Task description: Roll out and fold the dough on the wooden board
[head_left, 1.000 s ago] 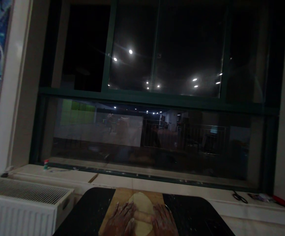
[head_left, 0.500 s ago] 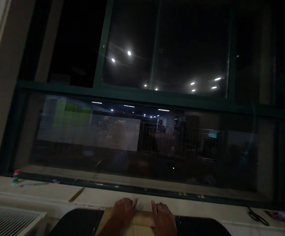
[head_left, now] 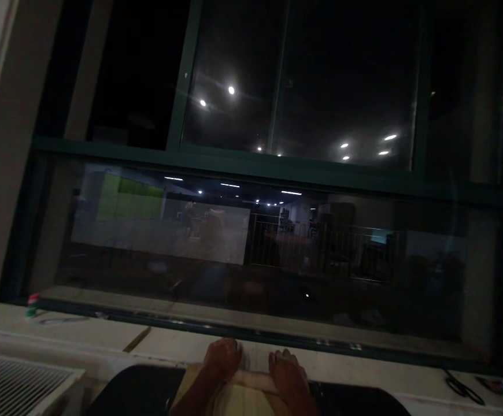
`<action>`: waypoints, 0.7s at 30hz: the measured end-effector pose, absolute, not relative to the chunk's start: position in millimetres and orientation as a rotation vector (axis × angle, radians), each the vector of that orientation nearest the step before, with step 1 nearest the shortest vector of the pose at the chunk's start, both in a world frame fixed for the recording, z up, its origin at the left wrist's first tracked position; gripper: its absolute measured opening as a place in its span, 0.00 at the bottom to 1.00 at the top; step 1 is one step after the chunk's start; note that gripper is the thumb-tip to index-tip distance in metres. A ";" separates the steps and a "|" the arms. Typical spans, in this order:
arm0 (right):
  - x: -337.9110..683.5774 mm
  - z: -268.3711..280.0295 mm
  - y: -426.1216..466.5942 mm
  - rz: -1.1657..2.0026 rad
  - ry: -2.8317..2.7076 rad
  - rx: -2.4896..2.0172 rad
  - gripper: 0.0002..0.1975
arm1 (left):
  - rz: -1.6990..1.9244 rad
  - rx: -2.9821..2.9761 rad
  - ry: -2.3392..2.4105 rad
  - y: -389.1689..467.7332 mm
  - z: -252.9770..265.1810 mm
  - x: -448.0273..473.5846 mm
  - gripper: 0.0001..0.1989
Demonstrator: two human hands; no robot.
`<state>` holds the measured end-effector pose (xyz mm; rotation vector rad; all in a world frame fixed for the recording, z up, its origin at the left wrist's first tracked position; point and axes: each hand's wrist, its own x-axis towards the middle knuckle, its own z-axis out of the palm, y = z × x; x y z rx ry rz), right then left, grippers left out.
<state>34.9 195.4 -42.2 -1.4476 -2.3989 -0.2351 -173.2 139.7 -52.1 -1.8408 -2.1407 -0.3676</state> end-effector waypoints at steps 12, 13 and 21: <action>76.6 -87.2 94.9 -0.343 -2.297 -1.164 0.22 | -0.412 -1.878 -1.917 18.7 -76.3 -142.8 0.23; 81.6 -96.2 89.8 -0.347 -2.260 -1.084 0.21 | -0.411 -1.891 -1.882 5.3 -78.8 -141.4 0.23; 98.4 -123.2 54.0 -0.290 -2.172 -1.019 0.21 | -0.554 -1.864 -1.768 -64.9 -78.2 -133.1 0.19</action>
